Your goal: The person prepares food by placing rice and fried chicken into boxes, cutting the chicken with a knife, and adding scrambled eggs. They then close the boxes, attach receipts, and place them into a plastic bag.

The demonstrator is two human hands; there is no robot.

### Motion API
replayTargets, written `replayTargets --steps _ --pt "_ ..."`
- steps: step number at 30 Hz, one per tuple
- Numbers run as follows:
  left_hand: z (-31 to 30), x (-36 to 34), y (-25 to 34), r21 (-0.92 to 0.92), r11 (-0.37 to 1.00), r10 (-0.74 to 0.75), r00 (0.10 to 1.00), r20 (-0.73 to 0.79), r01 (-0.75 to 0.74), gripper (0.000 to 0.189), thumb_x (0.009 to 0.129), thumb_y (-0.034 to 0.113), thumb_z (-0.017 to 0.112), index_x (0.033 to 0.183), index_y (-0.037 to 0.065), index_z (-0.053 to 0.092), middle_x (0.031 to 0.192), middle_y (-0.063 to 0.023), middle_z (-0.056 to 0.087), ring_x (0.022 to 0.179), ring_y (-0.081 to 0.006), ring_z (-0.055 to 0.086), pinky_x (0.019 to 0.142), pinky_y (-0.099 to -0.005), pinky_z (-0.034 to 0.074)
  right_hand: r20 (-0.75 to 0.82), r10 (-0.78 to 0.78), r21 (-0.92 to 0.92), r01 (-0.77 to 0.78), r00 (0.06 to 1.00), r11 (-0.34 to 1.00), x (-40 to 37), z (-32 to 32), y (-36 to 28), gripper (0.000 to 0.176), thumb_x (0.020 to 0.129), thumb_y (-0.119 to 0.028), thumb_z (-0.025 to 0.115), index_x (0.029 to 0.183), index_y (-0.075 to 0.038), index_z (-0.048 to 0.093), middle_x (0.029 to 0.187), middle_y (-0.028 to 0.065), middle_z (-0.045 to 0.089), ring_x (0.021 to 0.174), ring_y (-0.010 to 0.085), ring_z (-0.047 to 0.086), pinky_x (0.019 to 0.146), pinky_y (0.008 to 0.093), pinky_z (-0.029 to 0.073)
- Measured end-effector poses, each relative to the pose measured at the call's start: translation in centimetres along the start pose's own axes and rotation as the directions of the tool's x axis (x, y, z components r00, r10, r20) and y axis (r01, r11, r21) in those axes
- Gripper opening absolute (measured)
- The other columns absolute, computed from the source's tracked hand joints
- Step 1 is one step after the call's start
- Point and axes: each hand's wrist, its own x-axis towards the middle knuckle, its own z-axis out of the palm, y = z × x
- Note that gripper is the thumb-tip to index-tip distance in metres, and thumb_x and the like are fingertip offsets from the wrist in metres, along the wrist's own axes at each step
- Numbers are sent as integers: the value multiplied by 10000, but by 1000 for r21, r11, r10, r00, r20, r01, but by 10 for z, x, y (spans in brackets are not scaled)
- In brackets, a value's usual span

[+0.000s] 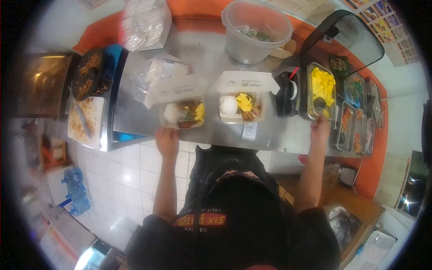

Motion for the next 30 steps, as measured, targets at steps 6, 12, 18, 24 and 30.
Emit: replayTargets --steps 6,12,18,24,30 --pt "-19 17 38 27 998 -59 984 -170 65 311 725 74 640 1029 34 586 968 -166 562 940 -366 508 871 -454 385 -221 -497 -794 141 839 591 82 -25 -23 331 855 -231 653 1079 11 645 1062 148 660 939 250 633 850 342 485" --pt "7 75 136 -271 934 175 960 -221 -232 444 790 103 586 1226 35 541 1124 -191 564 1067 -381 501 952 -464 371 565 -403 -372 658 720 655 -52 114 22 424 794 -56 600 1217 -63 575 998 81 658 759 139 626 661 293 505" --pt "40 110 168 -248 943 203 974 -100 -222 337 790 104 646 1116 26 614 1001 -193 619 977 -377 542 842 -455 422 576 -549 -492 793 606 360 -64 132 95 258 743 -41 634 997 -1 643 941 154 621 756 261 612 694 344 486" --pt "65 44 142 -353 921 198 979 54 -167 243 752 69 671 982 -4 641 864 -171 652 845 -353 616 741 -425 476 468 -517 -591 689 717 420 -99 85 132 126 742 -49 632 858 -12 659 864 142 622 777 290 606 703 362 479" --pt "88 43 154 -733 658 -94 985 146 172 191 793 103 664 917 -32 612 900 -171 676 839 -284 660 744 -366 507 512 -419 -429 646 750 632 -101 98 132 113 745 -79 644 820 4 629 763 185 629 714 321 618 660 390 481"
